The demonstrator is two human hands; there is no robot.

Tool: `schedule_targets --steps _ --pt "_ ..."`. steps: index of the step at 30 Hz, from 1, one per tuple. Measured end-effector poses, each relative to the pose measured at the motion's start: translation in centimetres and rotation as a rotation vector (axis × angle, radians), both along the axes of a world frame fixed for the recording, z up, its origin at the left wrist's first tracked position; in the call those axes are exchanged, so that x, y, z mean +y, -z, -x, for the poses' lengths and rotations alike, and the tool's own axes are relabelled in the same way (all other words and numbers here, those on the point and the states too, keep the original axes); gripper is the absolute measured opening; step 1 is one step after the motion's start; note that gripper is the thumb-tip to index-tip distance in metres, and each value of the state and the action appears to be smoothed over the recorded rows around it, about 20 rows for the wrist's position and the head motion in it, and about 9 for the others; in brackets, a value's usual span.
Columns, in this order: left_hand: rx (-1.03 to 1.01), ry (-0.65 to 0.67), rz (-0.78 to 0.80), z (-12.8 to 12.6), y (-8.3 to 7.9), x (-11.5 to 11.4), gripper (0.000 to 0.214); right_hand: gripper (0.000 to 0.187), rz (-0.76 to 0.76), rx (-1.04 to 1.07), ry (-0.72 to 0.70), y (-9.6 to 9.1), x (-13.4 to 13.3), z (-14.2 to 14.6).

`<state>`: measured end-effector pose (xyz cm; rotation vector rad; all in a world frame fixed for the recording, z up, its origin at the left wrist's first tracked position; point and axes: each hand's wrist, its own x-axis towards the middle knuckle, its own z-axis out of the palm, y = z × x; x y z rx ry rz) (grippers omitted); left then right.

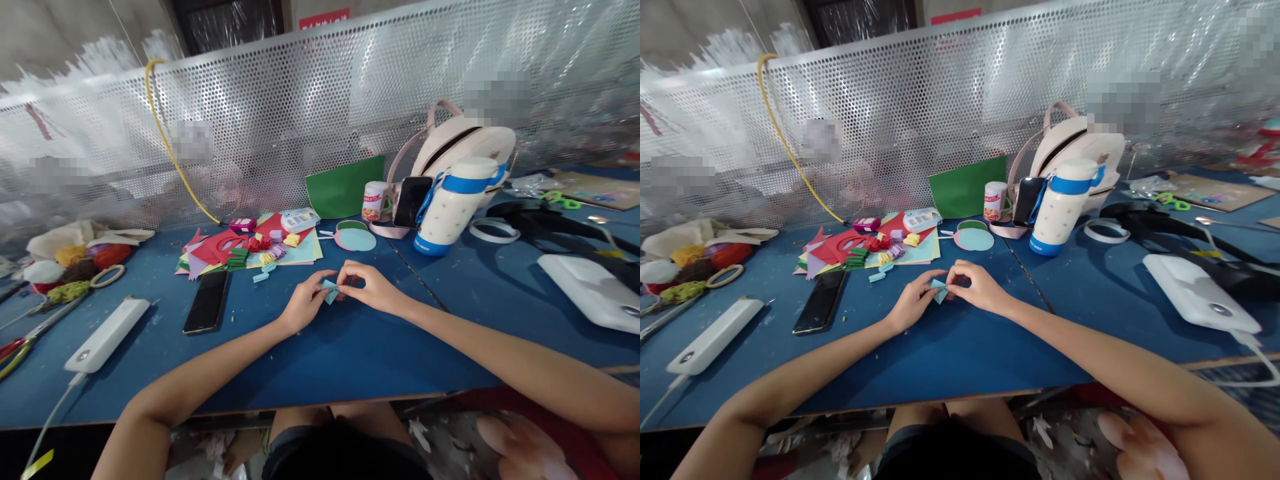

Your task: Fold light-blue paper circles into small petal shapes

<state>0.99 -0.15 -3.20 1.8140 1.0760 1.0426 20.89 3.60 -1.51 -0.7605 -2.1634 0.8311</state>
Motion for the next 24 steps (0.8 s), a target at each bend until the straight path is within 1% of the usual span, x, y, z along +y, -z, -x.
schedule_targets --steps 3,4,7,9,12,16,18,20,24 --pt "-0.067 0.005 0.022 0.0 0.2 0.1 0.011 0.012 -0.026 -0.009 0.012 -0.1 0.0 0.0" --pt "-0.081 0.0 0.026 0.1 0.3 0.1 0.012 0.012 -0.043 -0.011 0.017 -0.2 -0.1 0.0" --pt "-0.101 -0.019 0.038 0.2 0.7 0.4 0.028 0.012 -0.101 -0.02 0.029 -0.3 -0.2 0.0" --pt "-0.115 -0.02 0.056 0.3 0.9 0.6 0.032 0.012 -0.135 -0.025 0.04 -0.3 -0.3 0.0" --pt "-0.122 -0.032 0.058 0.4 1.1 0.8 0.031 0.012 -0.187 -0.022 0.052 -0.2 -0.3 0.0" --pt "-0.089 -0.08 0.015 0.4 0.9 0.9 0.026 0.016 -0.238 0.001 0.057 -0.3 -0.4 -0.1" --pt "-0.095 -0.11 -0.003 0.5 0.7 0.9 0.025 0.02 -0.236 0.027 0.066 -0.5 -0.4 -0.2" --pt "-0.111 -0.137 -0.012 0.5 0.7 1.0 0.025 0.021 -0.217 0.062 0.083 -0.7 -0.4 -0.2" --pt "-0.108 -0.136 -0.002 0.5 0.6 0.9 0.028 0.019 -0.172 0.097 0.106 -0.9 -0.5 -0.2"
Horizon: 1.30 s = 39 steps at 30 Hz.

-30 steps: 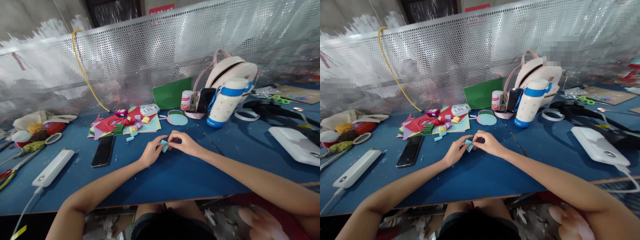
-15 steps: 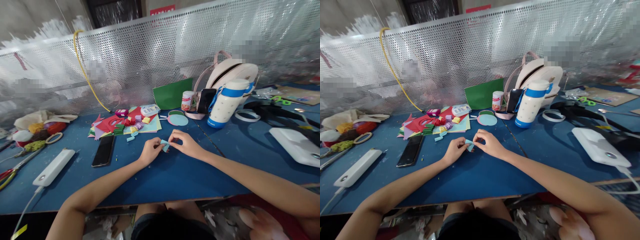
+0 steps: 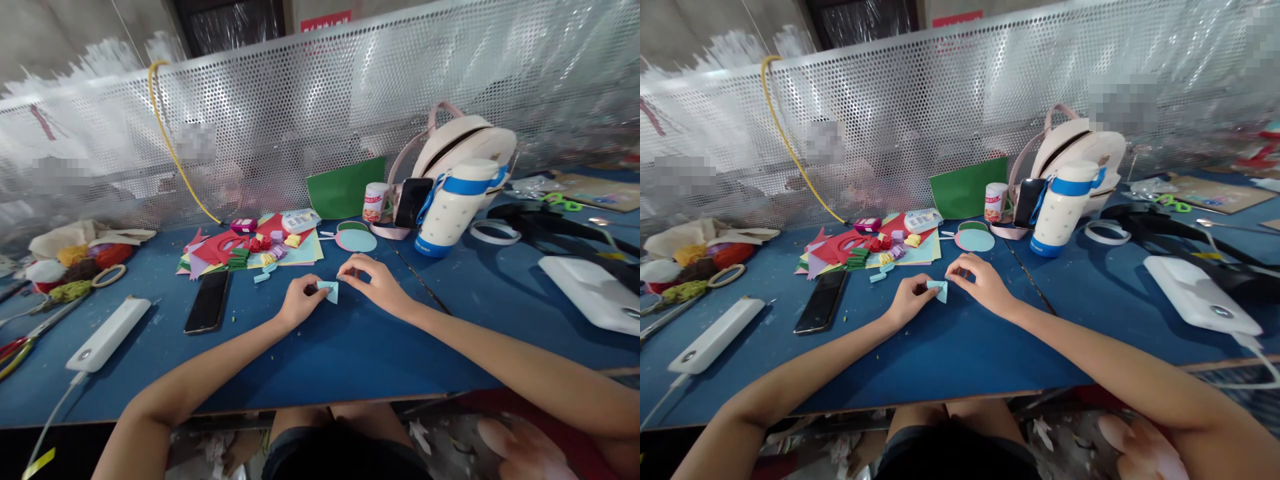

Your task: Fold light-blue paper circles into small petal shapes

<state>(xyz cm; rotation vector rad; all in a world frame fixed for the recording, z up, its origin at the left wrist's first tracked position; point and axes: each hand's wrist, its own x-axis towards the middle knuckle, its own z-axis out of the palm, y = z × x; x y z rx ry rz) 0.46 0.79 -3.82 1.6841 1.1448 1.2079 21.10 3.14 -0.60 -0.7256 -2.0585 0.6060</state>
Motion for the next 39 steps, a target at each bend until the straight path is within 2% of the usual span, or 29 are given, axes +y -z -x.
schedule_targets --steps 8,17,20,23,25,29,32,36,39 --pt "-0.012 -0.009 0.031 -0.1 -0.1 -0.1 0.038 0.024 0.254 0.043 -0.036 0.4 1.0 0.0" --pt "-0.035 -0.022 0.057 0.0 0.4 0.1 0.039 0.03 0.321 0.009 -0.073 0.7 0.9 0.2" --pt "-0.068 -0.028 0.058 -0.1 0.2 0.1 0.038 0.03 0.402 0.028 -0.106 1.4 1.2 0.2" --pt "-0.136 -0.06 0.069 -0.2 -0.3 0.0 0.04 0.027 0.573 0.084 -0.2 2.1 1.3 0.4" --pt "-0.198 -0.086 0.083 -0.4 -0.7 -0.1 0.041 0.027 0.71 0.09 -0.317 2.3 1.0 0.6" --pt "-0.319 -0.116 0.128 -0.7 -1.4 -0.5 0.044 0.041 0.962 0.079 -0.594 2.0 -0.2 1.0" --pt "-0.353 -0.105 0.174 -0.9 -1.4 -0.9 0.045 0.045 1.074 0.075 -0.677 1.5 -0.9 1.2" --pt "-0.389 -0.089 0.195 -1.2 -1.3 -1.0 0.045 0.042 1.091 0.064 -0.631 1.2 -1.0 1.2" --pt "-0.428 -0.059 0.166 -1.1 -1.3 -0.8 0.041 0.036 0.983 0.062 -0.53 1.2 -0.8 1.2"
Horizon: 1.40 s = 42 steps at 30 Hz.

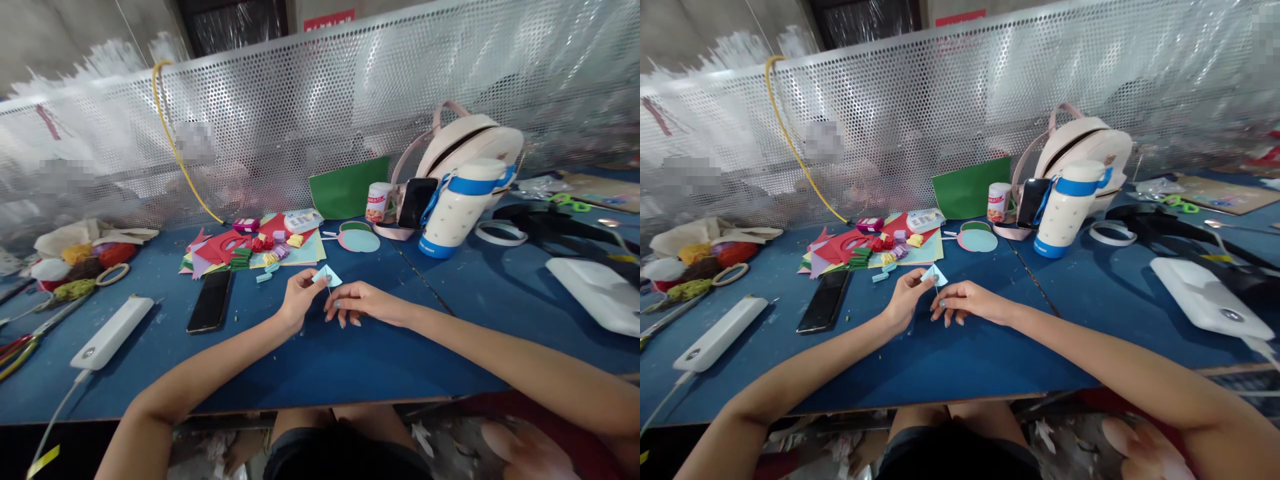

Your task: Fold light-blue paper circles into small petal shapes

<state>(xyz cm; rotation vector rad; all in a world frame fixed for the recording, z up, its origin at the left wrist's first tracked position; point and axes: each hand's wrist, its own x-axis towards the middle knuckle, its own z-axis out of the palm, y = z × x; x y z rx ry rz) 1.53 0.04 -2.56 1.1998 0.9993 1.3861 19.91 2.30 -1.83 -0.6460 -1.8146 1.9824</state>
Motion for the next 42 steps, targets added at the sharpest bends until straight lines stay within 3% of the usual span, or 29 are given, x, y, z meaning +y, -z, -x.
schedule_targets --steps 7,16,22,30,38,42 --pt "-0.087 -0.027 -0.012 0.2 0.3 0.5 0.041 0.036 -0.279 -0.045 0.193 0.1 0.6 -0.1" --pt "-0.094 -0.131 -0.032 1.8 -0.4 2.3 0.042 0.032 -0.403 -0.081 0.201 -0.2 1.0 -0.4" --pt "-0.043 -0.243 -0.06 2.8 -0.5 3.2 0.04 0.027 -0.523 -0.116 0.292 -0.2 1.0 -0.7" --pt "-0.067 -0.18 -0.042 2.5 -0.1 2.7 0.038 0.024 -0.629 -0.063 0.41 -0.8 0.8 -1.0" --pt "-0.025 -0.063 0.004 1.6 0.4 1.7 0.035 0.029 -0.576 -0.002 0.416 -0.4 0.8 -0.8" --pt "-0.004 -0.029 0.065 1.4 0.2 1.1 0.038 0.027 -0.628 -0.027 0.403 -0.8 0.3 -0.8"
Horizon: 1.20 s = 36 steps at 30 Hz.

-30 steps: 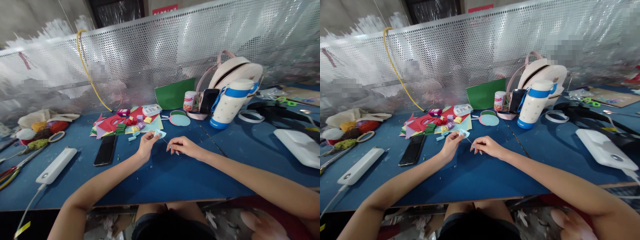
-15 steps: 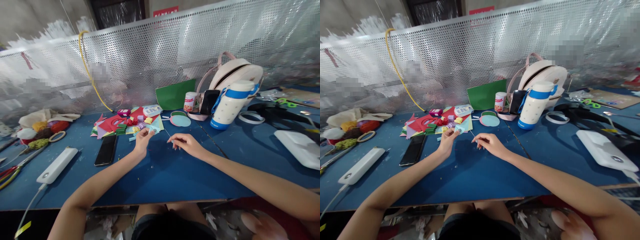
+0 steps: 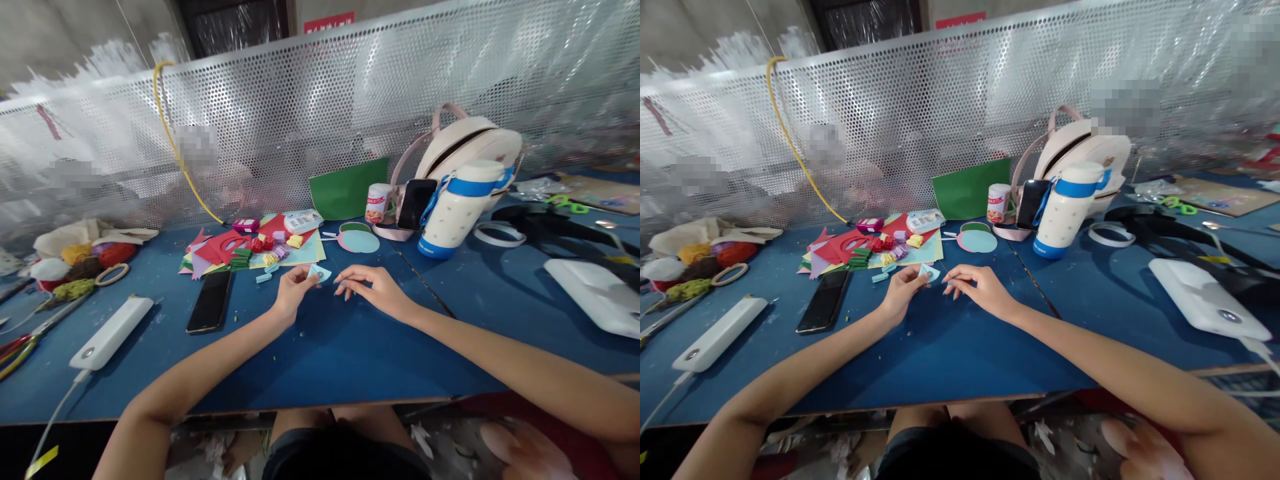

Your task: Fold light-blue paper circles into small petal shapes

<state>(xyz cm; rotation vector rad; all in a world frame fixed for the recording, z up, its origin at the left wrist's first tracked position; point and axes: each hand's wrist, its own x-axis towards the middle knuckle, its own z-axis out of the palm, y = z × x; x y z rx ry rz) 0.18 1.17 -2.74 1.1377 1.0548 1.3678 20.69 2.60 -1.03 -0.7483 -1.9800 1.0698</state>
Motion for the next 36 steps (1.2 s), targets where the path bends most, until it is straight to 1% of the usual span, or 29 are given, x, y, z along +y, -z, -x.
schedule_targets --steps 5,8,12,14,18,22,30,33,36 --pt "0.02 0.08 0.077 -0.1 -0.1 -0.6 0.047 0.028 -0.08 -0.116 -0.003 -0.2 -0.1 -0.2" --pt "0.042 0.142 0.064 -0.3 -0.1 -0.8 0.048 0.028 -0.133 -0.18 0.034 -0.1 0.2 -0.4" --pt "0.058 0.164 0.029 -0.5 -0.1 -0.9 0.043 0.023 -0.139 -0.242 0.052 0.2 0.6 -0.5" --pt "0.066 0.162 0.028 -0.7 -0.1 -1.0 0.045 0.021 -0.125 -0.234 0.049 0.4 0.8 -0.5" --pt "0.092 0.164 0.03 -0.8 -0.1 -1.2 0.044 0.03 -0.141 -0.228 0.045 0.7 0.8 -0.6" --pt "0.097 0.165 0.061 -0.7 -0.2 -1.3 0.044 0.035 -0.2 -0.217 0.067 0.6 0.6 -0.7" --pt "0.047 0.174 0.162 -0.8 -0.2 -1.3 0.048 0.031 -0.351 -0.231 0.141 0.5 0.4 -0.8" --pt "0.029 0.187 0.174 -0.8 -0.3 -1.4 0.051 0.03 -0.334 -0.194 0.136 0.5 0.3 -0.8" --pt "0.033 0.197 0.169 -0.9 -0.3 -1.6 0.052 0.03 -0.252 -0.132 0.112 0.4 0.3 -0.7"
